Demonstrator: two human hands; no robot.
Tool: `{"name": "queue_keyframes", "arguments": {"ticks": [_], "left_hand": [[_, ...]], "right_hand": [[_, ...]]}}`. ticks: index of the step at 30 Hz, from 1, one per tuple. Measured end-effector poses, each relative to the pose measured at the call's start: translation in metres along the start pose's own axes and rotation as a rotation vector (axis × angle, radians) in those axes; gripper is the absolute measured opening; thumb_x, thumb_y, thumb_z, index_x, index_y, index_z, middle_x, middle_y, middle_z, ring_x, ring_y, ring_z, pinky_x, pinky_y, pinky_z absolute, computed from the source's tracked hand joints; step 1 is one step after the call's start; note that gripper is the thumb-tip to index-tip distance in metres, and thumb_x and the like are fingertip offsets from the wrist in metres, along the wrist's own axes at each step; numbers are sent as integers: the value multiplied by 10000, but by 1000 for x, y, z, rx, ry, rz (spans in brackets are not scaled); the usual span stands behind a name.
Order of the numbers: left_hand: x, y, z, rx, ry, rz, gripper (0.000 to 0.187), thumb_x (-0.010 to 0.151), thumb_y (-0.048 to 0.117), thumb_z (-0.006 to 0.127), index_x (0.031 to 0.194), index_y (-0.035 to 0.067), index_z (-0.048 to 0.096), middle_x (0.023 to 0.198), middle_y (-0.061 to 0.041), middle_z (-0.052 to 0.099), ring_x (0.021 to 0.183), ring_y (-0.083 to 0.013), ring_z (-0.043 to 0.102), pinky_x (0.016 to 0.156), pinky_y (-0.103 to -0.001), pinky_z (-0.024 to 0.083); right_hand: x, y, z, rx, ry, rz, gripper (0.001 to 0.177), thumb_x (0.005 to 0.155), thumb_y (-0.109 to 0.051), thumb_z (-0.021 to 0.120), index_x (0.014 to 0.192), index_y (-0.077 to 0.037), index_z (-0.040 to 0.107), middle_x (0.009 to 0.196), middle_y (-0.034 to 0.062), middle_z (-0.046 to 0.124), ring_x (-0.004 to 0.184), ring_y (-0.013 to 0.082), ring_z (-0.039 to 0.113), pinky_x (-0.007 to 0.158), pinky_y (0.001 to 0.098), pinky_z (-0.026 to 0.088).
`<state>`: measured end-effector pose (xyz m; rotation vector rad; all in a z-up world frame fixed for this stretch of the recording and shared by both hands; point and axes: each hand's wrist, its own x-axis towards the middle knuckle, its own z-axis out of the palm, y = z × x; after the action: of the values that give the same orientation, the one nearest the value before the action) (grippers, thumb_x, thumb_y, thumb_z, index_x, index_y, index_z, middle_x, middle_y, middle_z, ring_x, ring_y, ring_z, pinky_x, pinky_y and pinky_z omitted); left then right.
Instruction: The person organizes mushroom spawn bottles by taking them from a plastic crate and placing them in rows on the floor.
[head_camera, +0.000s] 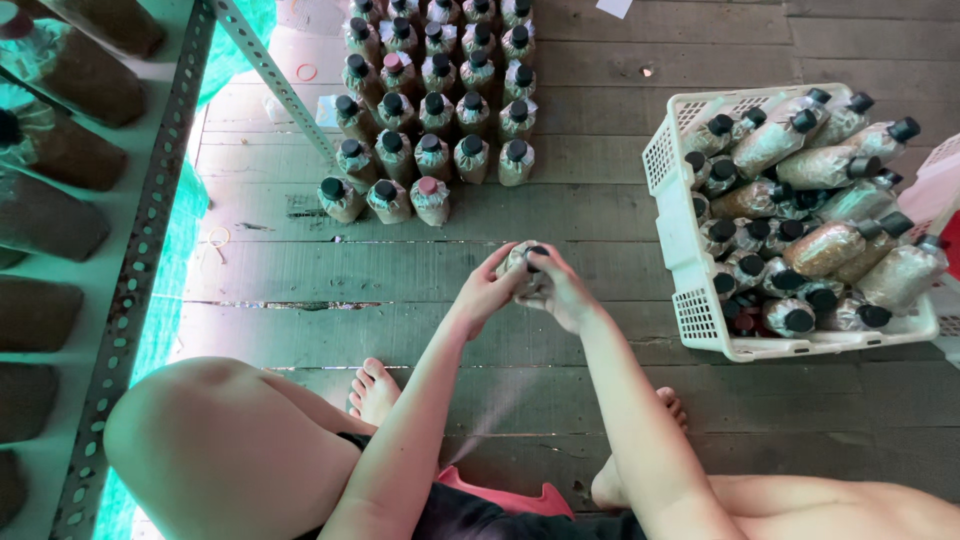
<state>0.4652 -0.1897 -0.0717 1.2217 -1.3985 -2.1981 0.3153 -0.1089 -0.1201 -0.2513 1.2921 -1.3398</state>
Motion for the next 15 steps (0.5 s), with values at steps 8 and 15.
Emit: {"name": "queue_keyframes", "arguments": {"ticks": [8, 15], "left_hand": [[18, -54, -10, 67, 108, -127, 574, 909, 523, 838, 1416, 275, 733, 848, -52, 703, 812, -115, 633, 895, -315, 627], [41, -97, -29, 384, 141, -190, 649, 813, 711, 840, 1391, 440, 726, 1398, -32, 733, 1357, -259, 648, 1160, -402, 523]], "right_hand": [[11, 44, -6, 14, 104, 146, 373, 1020, -449, 734, 1267, -244, 543, 1300, 214, 597, 1161, 432, 651, 1145, 713, 445], [20, 82, -34, -236, 140, 186, 667, 1007, -638, 735, 1549, -278, 586, 1640, 120, 439, 1481, 500, 401, 1207, 728, 333]]}}
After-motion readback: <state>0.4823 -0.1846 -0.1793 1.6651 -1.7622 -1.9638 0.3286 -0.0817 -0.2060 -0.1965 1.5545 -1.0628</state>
